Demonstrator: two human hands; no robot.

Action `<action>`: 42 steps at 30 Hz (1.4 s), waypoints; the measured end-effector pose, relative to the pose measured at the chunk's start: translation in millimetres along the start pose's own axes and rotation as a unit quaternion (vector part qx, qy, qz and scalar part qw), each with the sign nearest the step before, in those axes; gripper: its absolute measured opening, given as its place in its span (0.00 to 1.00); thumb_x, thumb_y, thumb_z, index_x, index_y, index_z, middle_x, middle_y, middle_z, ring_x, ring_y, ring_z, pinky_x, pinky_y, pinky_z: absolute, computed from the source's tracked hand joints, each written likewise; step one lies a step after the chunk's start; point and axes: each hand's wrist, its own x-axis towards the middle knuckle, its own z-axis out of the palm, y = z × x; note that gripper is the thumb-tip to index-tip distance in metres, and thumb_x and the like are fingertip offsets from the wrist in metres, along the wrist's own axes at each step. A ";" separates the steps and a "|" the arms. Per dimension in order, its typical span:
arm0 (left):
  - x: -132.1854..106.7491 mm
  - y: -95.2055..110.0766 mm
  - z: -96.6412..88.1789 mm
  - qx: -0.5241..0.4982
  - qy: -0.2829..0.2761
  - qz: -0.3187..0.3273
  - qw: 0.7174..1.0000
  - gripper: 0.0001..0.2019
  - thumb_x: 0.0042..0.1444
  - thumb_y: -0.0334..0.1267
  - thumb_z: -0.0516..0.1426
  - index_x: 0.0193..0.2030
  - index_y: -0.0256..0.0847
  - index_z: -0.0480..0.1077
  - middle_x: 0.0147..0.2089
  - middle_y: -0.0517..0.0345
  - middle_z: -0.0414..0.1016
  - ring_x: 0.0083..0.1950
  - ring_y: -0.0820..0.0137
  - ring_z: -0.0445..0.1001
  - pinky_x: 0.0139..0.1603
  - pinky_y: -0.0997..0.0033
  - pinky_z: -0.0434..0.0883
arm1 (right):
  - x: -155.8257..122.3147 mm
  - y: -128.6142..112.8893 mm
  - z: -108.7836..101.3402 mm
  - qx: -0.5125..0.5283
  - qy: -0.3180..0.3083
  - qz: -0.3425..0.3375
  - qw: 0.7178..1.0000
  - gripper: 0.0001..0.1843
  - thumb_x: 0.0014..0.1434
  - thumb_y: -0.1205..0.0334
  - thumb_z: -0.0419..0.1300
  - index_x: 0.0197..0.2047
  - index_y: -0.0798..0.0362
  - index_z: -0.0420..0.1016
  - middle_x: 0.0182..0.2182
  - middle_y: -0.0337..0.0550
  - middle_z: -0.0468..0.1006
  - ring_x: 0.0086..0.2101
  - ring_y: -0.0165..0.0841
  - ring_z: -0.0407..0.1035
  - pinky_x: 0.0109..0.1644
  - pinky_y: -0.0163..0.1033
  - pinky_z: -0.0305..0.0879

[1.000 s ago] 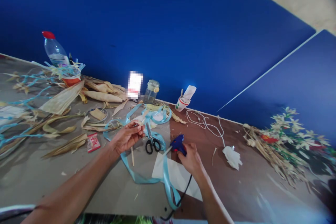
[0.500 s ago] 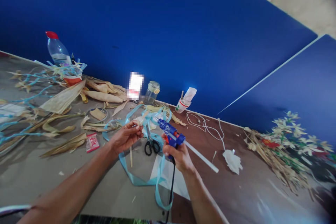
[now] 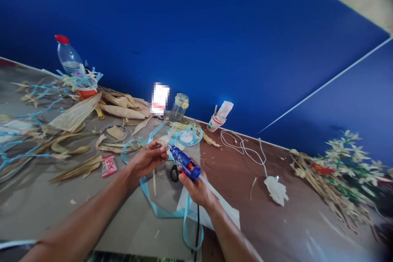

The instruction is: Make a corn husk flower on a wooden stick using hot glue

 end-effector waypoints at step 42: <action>-2.3 1.4 5.8 -0.005 0.013 -0.002 1.000 0.07 0.42 0.25 0.65 0.27 0.35 0.71 0.24 0.61 0.70 0.24 0.79 0.67 0.31 0.77 0.70 | 7.4 -13.3 -0.7 -0.112 -0.037 -0.086 0.989 0.09 0.57 0.56 0.55 0.31 0.52 0.63 0.28 0.40 0.66 0.29 0.31 0.62 0.32 0.34 0.61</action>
